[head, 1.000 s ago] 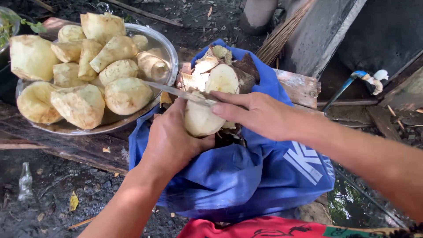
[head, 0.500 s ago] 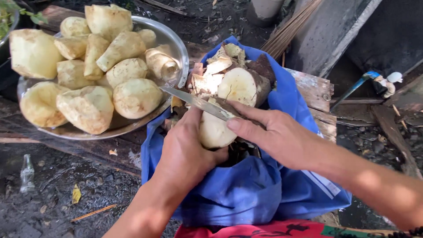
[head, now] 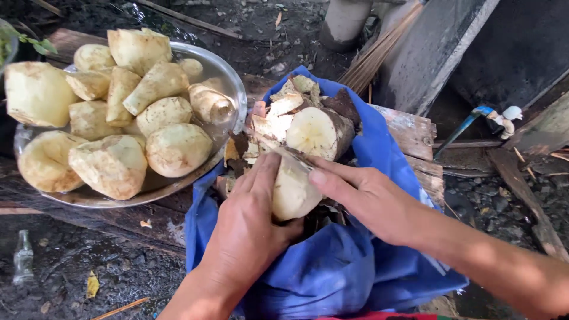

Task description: Peel the skin off of large vegetable tubers using a knife.

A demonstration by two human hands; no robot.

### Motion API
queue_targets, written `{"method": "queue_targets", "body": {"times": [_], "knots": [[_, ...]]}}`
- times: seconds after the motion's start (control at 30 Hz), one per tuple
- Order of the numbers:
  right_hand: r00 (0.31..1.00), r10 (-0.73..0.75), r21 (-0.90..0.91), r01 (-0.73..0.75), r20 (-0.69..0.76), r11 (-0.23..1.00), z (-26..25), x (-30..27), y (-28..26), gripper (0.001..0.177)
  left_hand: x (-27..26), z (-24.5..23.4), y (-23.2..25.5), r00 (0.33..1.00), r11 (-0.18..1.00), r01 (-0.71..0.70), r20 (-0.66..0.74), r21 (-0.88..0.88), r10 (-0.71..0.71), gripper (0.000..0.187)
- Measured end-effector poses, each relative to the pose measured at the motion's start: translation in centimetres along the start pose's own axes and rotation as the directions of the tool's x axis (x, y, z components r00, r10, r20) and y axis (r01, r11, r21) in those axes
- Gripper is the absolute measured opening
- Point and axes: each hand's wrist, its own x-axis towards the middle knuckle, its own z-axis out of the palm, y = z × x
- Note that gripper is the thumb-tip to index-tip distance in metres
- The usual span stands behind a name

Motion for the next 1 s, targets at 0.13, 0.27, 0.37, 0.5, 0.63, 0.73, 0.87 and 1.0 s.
{"method": "queue_targets", "body": {"times": [0.13, 0.27, 0.37, 0.5, 0.63, 0.73, 0.87, 1.0], "knots": [[0.992, 0.129, 0.072, -0.129, 0.002, 0.989, 0.4, 0.0, -0.3, 0.057, 0.4, -0.5, -0.1, 1.0, 0.999, 0.007, 0.007, -0.033, -0.006, 0.102], [0.927, 0.369, 0.295, -0.372, 0.069, 0.88, 0.2, -0.1, -0.9, 0.056, 0.0, -0.7, -0.1, 0.999, 0.996, -0.049, 0.014, -0.077, 0.05, 0.101], [0.867, 0.45, 0.347, -0.498, 0.213, 0.795, -1.1, 0.3, 0.3, 0.064, -0.1, -1.1, -0.4, 0.995, 0.991, -0.092, 0.037, -0.097, 0.096, 0.1], [0.885, 0.444, 0.188, -0.464, 0.138, 0.866, -1.0, -1.0, -0.7, 0.082, 1.6, -3.2, 1.5, 0.924, 0.92, 0.343, 0.245, -0.189, -0.294, 0.09], [0.961, 0.229, 0.178, -0.256, 0.157, 0.95, -2.2, 0.6, 3.0, 0.07, 3.6, -2.5, 1.1, 0.784, 0.833, 0.551, 0.366, -0.039, -0.502, 0.111], [0.992, -0.082, -0.016, 0.084, 0.096, 0.996, -1.7, 0.8, 4.1, 0.061, 4.5, -2.2, 2.0, 0.807, 0.869, 0.491, 0.35, 0.051, -0.477, 0.117], [0.851, -0.503, -0.297, 0.525, 0.153, 0.798, -1.2, -0.5, 3.3, 0.083, 3.7, -1.8, 2.1, 0.882, 0.913, 0.405, 0.242, 0.05, -0.404, 0.108], [0.796, -0.564, -0.341, 0.604, 0.219, 0.72, -1.4, -1.8, 1.4, 0.093, 3.3, -1.7, 0.2, 0.978, 0.942, 0.169, 0.169, -0.289, -0.123, 0.095]]}}
